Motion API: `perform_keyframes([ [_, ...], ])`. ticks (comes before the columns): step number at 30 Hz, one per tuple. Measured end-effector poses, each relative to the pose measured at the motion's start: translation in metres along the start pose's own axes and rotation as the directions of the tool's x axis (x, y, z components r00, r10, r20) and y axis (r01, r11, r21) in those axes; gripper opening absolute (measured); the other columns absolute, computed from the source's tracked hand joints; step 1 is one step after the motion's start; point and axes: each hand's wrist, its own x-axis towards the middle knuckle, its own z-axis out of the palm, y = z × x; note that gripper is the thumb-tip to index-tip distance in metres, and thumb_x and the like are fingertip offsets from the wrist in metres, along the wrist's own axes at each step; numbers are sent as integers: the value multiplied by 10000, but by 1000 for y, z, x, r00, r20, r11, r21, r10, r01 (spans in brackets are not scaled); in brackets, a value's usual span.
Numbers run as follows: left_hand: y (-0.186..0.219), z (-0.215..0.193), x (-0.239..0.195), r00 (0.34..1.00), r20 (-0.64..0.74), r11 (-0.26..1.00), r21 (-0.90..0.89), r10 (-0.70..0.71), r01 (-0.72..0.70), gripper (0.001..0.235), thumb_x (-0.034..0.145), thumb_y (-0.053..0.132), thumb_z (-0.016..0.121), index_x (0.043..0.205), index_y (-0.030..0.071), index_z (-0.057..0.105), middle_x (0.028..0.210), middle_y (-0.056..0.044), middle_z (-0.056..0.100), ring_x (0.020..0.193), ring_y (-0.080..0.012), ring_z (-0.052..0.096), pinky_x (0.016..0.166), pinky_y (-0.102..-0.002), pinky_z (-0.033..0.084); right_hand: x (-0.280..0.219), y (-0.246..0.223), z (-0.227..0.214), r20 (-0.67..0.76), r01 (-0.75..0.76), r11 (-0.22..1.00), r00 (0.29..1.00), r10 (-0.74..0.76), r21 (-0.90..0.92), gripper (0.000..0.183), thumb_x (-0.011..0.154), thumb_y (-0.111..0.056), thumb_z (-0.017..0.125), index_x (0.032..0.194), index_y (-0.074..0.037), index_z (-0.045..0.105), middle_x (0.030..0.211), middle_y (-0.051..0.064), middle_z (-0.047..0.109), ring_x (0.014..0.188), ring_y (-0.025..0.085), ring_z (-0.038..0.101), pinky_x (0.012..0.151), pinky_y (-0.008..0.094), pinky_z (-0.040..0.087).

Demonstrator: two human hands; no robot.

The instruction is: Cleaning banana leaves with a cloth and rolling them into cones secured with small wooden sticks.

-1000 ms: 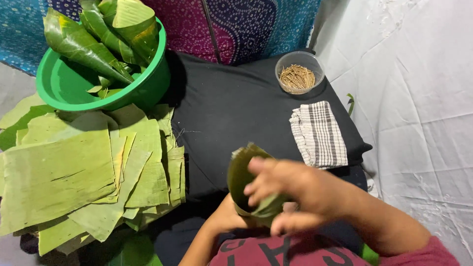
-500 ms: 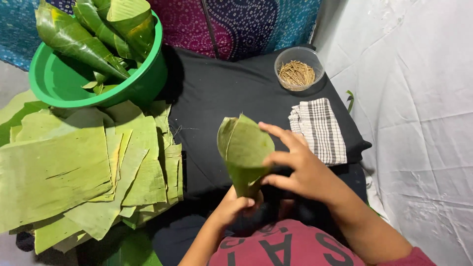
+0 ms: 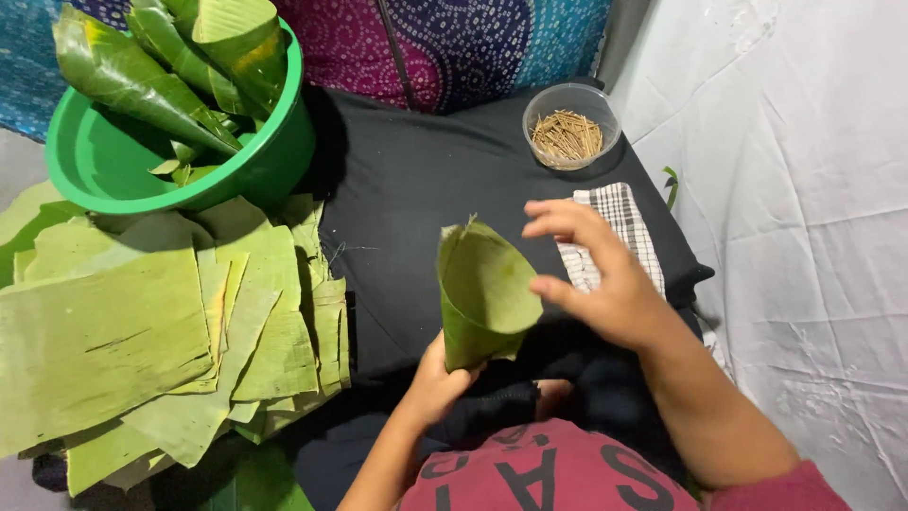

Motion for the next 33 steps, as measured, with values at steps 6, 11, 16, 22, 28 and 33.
perform_keyframes([
  [6,28,0,-5,990,115,969,221,84,-107,552,655,-15,590,1206,6,613,946,-58,715,781,-176,590,732,-285,515,24,-22,3,-14,39,991,999,-42,-131,139,753,-29,788,883,-64,753,860,22,725,803,136,647,763,261,506],
  [11,27,-1,-7,967,250,986,148,44,-83,362,645,41,701,994,-25,635,874,-57,700,732,-150,554,696,-298,529,27,-14,17,-13,273,948,960,-279,-162,169,774,-40,801,875,-168,754,890,-42,737,845,156,654,882,309,445],
  [16,31,2,-8,950,312,992,126,-31,-9,332,662,12,711,985,-20,641,871,-37,687,754,-119,538,695,-277,520,23,-22,23,-71,174,983,982,-177,-49,198,786,74,752,920,-63,706,1106,63,715,953,154,678,858,267,541],
  [22,15,4,-9,963,264,992,125,-51,18,366,687,48,703,1042,-15,640,905,-49,702,772,-135,572,718,-275,525,25,-20,16,135,-132,962,986,102,237,471,758,0,801,1169,-84,586,997,85,785,896,149,765,806,264,595],
  [28,0,6,-12,967,249,997,61,-61,47,331,754,40,703,1075,-18,644,948,-46,695,797,-128,575,729,-262,504,28,-20,18,202,-293,934,946,252,204,658,698,76,771,1307,-120,614,891,94,825,792,124,782,662,209,577],
  [33,-6,7,-11,959,271,996,57,-87,75,383,798,68,642,1168,-23,610,1033,-77,686,882,-144,581,806,-278,510,30,-11,20,218,-263,944,951,220,197,690,620,57,890,1254,-106,673,707,22,721,628,58,619,610,178,454],
])
